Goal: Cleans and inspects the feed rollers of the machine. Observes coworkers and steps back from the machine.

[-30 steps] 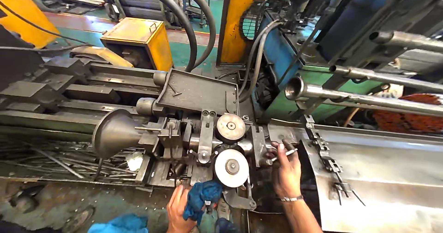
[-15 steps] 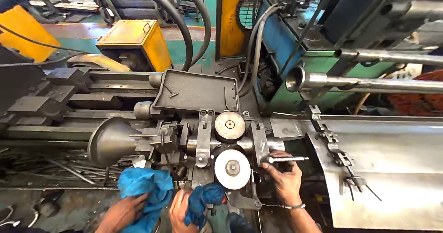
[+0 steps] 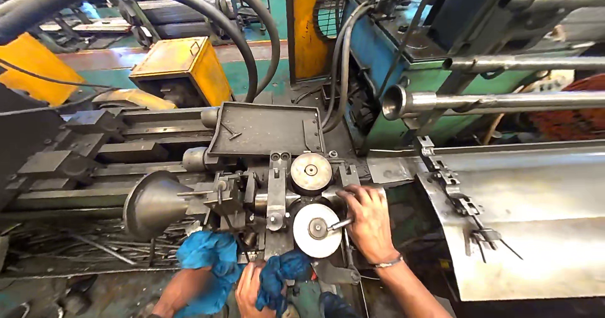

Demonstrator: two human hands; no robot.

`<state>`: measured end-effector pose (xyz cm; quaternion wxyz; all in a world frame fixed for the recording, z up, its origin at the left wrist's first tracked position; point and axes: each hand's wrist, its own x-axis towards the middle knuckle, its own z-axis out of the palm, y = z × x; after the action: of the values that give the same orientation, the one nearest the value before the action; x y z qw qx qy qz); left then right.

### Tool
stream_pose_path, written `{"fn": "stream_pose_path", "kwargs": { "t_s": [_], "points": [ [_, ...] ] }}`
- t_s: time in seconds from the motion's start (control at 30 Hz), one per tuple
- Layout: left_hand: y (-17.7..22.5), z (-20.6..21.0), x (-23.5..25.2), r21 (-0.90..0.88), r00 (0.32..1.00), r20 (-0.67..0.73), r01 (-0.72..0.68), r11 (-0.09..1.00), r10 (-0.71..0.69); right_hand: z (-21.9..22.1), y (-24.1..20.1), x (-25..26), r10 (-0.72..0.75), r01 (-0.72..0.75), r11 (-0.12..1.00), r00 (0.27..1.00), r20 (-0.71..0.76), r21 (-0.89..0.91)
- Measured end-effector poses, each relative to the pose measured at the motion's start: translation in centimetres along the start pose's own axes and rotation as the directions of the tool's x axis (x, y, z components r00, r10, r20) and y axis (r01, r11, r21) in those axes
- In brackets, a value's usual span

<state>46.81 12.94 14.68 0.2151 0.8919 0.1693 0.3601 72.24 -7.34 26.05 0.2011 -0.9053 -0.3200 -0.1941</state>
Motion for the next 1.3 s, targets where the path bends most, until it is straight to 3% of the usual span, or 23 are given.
{"fn": "stream_pose_path", "kwargs": {
  "t_s": [0.07,0.17,0.27,0.33,0.43,0.53,0.6,0.67,0.73,0.8,0.87,0.97,1.07,1.17,1.3],
  "points": [
    [0.0,0.1,0.1,0.001,1.0,-0.003,-0.001,1.0,0.001,-1.1,0.9,0.5,0.025,-0.039,0.996,0.984,0.174,0.079],
    [-0.1,0.1,-0.3,0.004,1.0,-0.006,0.002,1.0,-0.002,-3.5,3.2,0.5,-0.031,-0.111,0.945,0.905,0.423,0.308],
    [0.1,0.0,-0.1,-0.006,1.0,-0.006,0.017,1.0,-0.017,-4.5,4.5,-0.3,-0.177,-0.073,0.842,0.898,0.402,0.535],
    [0.3,-0.1,-0.1,0.001,1.0,-0.003,0.013,1.0,-0.013,-3.7,4.4,-1.0,-0.175,-0.023,0.761,0.955,0.24,0.648],
    [0.4,0.0,0.0,-0.011,1.0,-0.008,0.005,1.0,-0.005,-2.2,3.8,-1.1,-0.003,-0.025,0.815,0.999,0.047,0.578],
    [0.1,0.0,0.0,-0.037,1.0,0.004,0.007,0.999,-0.007,-1.0,2.2,-0.7,0.26,-0.205,0.872,0.963,-0.066,0.444],
    [0.0,0.1,-0.1,-0.039,1.0,0.005,0.01,0.999,-0.01,-0.6,1.4,-0.6,0.356,-0.305,0.859,0.933,-0.051,0.412],
    [0.1,0.1,-0.2,-0.037,1.0,0.007,0.014,0.999,-0.014,-0.5,1.7,-0.7,0.361,-0.309,0.826,0.933,-0.02,0.472],
    [0.2,0.1,-0.3,-0.02,1.0,0.021,0.017,1.0,-0.016,-0.9,3.3,-1.0,0.363,-0.283,0.771,0.931,-0.029,0.571],
    [0.3,0.1,-0.2,-0.003,0.999,0.027,0.024,1.0,-0.024,-1.5,5.6,-0.9,0.484,-0.391,0.728,0.875,-0.019,0.563],
    [0.6,0.0,0.0,-0.002,0.999,0.017,0.037,0.999,-0.037,-0.8,8.6,-0.5,0.609,-0.585,0.679,0.786,0.106,0.444],
    [0.7,-0.3,0.0,0.023,0.998,0.014,0.055,0.998,-0.056,1.1,11.1,0.3,0.607,-0.781,0.563,0.613,0.506,0.271],
    [0.7,0.0,0.1,0.04,0.998,0.003,0.058,0.998,-0.059,2.6,10.7,1.3,0.58,-0.85,0.379,0.526,0.622,0.366],
    [0.8,-0.1,-0.1,0.038,0.998,0.006,0.061,0.997,-0.061,3.4,10.3,1.7,0.594,-0.834,0.271,0.538,0.599,0.481],
    [0.9,0.0,0.0,0.027,0.999,-0.008,0.053,0.998,-0.053,4.7,10.2,1.1,0.614,-0.732,0.301,0.639,0.463,0.612]
  ]
}}
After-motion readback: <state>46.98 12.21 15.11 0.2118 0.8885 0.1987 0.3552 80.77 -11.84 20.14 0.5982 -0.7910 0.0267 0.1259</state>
